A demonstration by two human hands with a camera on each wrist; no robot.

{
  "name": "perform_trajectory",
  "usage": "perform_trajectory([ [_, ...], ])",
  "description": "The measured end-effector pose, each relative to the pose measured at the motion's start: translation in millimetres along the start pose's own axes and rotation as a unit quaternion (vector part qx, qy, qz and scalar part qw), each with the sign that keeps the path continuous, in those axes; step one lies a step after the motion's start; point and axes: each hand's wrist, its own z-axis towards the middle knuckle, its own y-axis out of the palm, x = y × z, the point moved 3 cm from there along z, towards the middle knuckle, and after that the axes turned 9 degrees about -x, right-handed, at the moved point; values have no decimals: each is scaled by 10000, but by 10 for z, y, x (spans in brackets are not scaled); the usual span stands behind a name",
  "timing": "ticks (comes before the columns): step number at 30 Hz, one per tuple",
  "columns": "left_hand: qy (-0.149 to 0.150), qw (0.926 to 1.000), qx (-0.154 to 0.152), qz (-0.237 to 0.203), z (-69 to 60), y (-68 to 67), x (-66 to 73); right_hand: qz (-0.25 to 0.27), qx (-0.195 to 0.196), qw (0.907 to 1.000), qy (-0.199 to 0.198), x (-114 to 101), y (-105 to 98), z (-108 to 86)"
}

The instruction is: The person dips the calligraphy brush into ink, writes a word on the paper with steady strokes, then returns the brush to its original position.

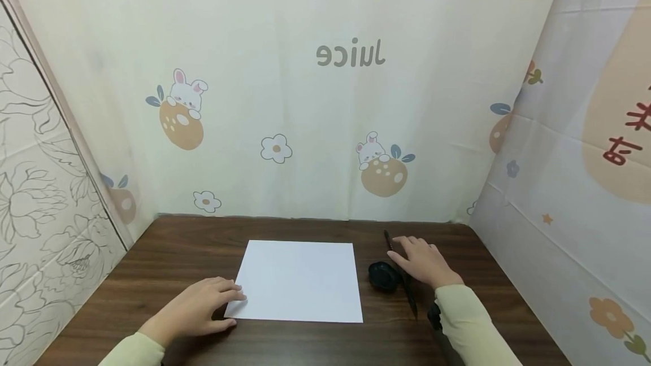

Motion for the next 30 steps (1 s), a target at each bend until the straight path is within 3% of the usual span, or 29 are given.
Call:
perform_trajectory([
  [7, -42, 9981, -521, -324, -11, 21, 54, 141, -119, 9998, 14, -13, 5, 60],
  [21, 183, 9979, -458, -409, -34, 50, 98, 806, -364, 9957, 262, 75, 98, 186],
  [30, 183, 9976, -509, -444, -33, 37, 119, 1259, -431, 9883, 749, 157, 129, 270],
])
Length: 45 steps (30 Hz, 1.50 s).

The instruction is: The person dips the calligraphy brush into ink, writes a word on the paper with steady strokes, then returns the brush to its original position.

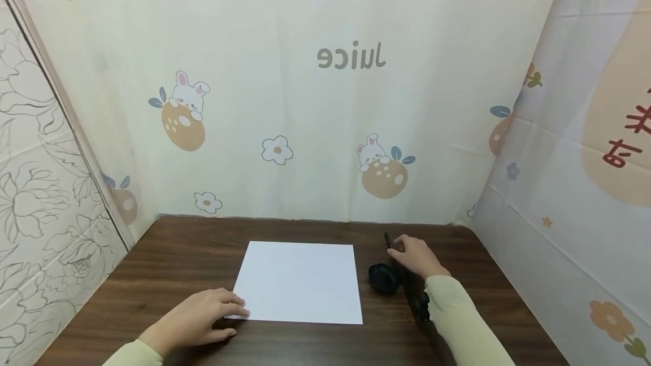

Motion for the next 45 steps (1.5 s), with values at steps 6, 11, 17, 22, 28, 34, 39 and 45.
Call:
perform_trajectory([
  [6, 19, 10000, -14, 55, -7, 3, 22, 167, -119, 9995, 252, 10, -1, 33],
  [11, 59, 10000, 38, 33, -18, 29, 16, 200, -272, 9987, 380, -19, -27, 54],
  [17, 176, 9997, 196, -10, -29, 54, 2, 461, -615, 9955, 546, -75, -47, 50],
  [22, 150, 9997, 169, -52, -25, 51, 1, 706, -784, 9922, 664, -73, -31, 42],
  [28, 77, 9999, 24, -127, -23, 54, -5, 997, -1010, 9864, 826, -27, -11, 64],
  [34, 34, 9998, -48, -186, -15, 51, -2, 1351, -1268, 9789, 861, -28, -23, 73],
  [39, -39, 9996, -153, -252, -7, 56, 6, 1587, -1427, 9736, 809, -17, -23, 69],
  [45, -33, 9997, -56, -215, 0, 61, 6, 1654, -1487, 9721, 747, 6, -29, 84],
])
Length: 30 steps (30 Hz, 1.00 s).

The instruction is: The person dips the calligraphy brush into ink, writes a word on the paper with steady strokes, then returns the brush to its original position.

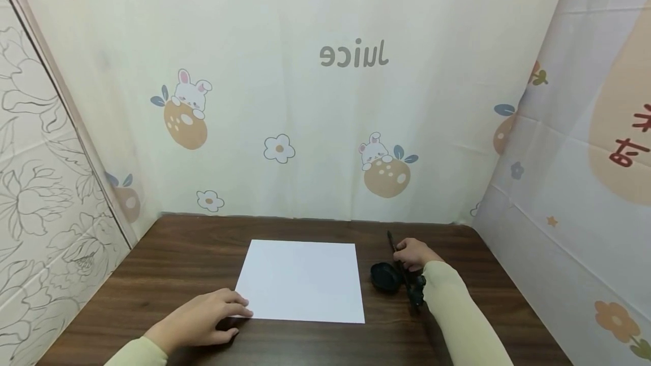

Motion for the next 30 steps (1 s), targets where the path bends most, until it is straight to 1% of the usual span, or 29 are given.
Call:
perform_trajectory([
  [6, -8, 9999, 0, -112, 2, 8, -6, 151, 68, 9997, 176, 8, -21, -7],
  [14, 4, 9998, 20, -177, -8, 17, 25, 309, 118, 9993, 186, 49, -70, -22],
  [18, 26, 9998, 28, -206, -9, -1, 40, 344, 211, 9991, 91, 75, -96, -37],
  [24, 232, 9994, 166, -171, 5, 2, 40, 317, 531, 9981, -38, 101, -126, -54],
  [28, 418, 9985, 351, -71, 12, 16, 39, 298, 727, 9967, -199, 76, -141, -88],
  [30, 463, 9982, 380, -71, 19, 22, 35, 299, 832, 9958, -235, 66, -149, -103],
])
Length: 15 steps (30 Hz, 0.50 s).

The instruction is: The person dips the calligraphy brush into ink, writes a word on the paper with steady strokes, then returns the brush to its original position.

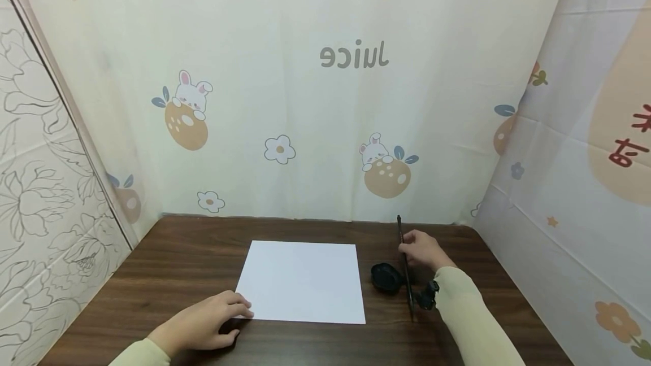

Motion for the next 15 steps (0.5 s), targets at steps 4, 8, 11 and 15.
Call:
perform_trajectory([
  [4, -20, 10000, -67, -46, 8, 7, -4, -13, 150, 9999, -33, -43, -29, -26],
  [8, -110, 9998, -187, -52, 16, -2, 7, 35, 348, 9992, -198, -108, -54, -66],
  [11, -170, 9996, -242, -39, 22, -15, 16, 59, 561, 9976, -408, -161, -83, -96],
  [15, -179, 9994, -291, -47, 23, -20, 13, -5, 891, 9943, -586, -249, -126, -138],
])
